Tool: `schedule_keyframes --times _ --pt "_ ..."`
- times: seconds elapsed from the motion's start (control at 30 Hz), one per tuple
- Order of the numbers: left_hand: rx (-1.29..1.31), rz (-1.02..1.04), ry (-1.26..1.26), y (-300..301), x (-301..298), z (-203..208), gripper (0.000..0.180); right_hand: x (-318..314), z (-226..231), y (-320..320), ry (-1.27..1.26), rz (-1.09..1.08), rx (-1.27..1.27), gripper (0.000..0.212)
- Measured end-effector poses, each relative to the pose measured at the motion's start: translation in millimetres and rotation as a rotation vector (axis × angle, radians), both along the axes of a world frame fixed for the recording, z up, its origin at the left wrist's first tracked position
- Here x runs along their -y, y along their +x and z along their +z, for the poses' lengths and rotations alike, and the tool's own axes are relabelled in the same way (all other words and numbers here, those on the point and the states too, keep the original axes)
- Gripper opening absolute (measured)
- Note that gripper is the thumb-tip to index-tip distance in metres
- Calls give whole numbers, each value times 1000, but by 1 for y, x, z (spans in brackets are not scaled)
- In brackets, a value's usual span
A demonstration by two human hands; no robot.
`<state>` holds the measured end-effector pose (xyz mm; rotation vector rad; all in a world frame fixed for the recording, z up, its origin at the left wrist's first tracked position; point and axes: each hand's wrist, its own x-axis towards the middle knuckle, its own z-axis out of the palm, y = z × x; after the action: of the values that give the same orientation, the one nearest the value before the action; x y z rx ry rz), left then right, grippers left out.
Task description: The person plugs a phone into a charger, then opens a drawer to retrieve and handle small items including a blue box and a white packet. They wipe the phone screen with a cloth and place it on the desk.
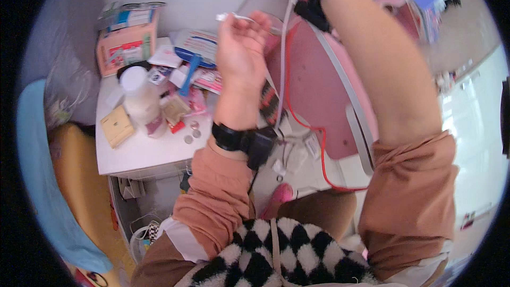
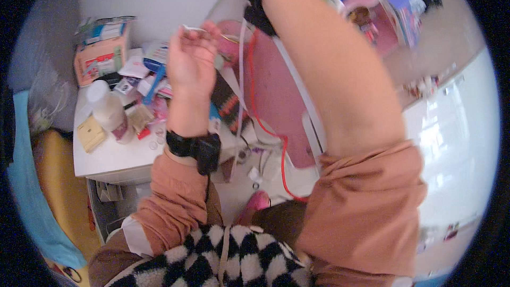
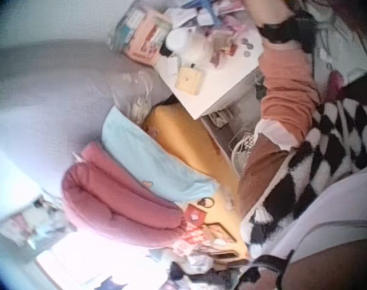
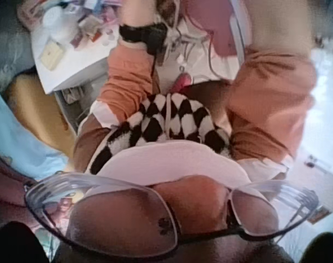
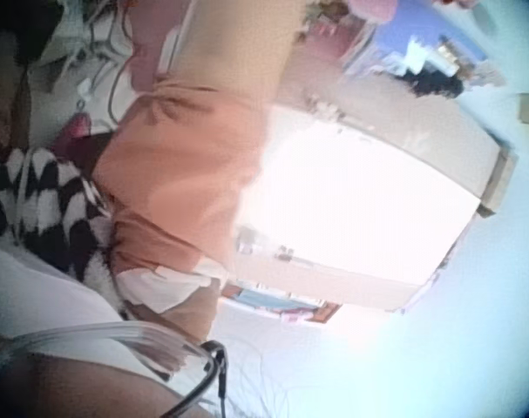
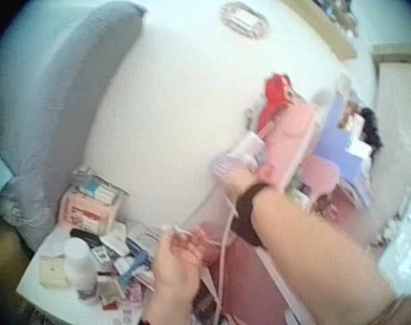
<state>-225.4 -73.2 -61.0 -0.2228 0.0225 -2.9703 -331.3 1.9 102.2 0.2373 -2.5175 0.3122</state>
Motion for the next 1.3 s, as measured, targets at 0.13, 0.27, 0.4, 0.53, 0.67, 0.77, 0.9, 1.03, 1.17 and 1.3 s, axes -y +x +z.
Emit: schedule_keyframes --times 0.13,0.27,0.4,0.53,0.67,0.77,0.9,1.03,1.17,1.3 --pt "-25 8 -116 -7 -7 -6 24 3 62 139 65 57 367 31" --pt "19 -37 -259 -8 -16 -8 18 -32 102 262 144 154 294 36" --pt "-51 -32 -508 -3 -25 -10 20 -99 110 329 112 251 219 36" --pt "-98 101 -887 8 -30 -14 32 -163 73 368 -177 168 73 33" --pt "7 203 -1158 18 -41 -22 38 -217 3 349 -495 42 66 32" --pt "49 289 -1405 24 -51 -30 45 -236 -39 330 -440 -68 28 49" --pt "19 311 -1530 38 -65 -37 50 -242 -53 325 -325 9 36 72" --pt "11 346 -1541 58 -78 -28 56 -251 -41 330 -143 174 227 74" --pt "1 474 -1557 87 -83 -1 55 -265 -34 338 -117 152 352 71" --pt "-139 522 -1465 112 -90 39 55 -277 -34 337 -389 177 449 65"
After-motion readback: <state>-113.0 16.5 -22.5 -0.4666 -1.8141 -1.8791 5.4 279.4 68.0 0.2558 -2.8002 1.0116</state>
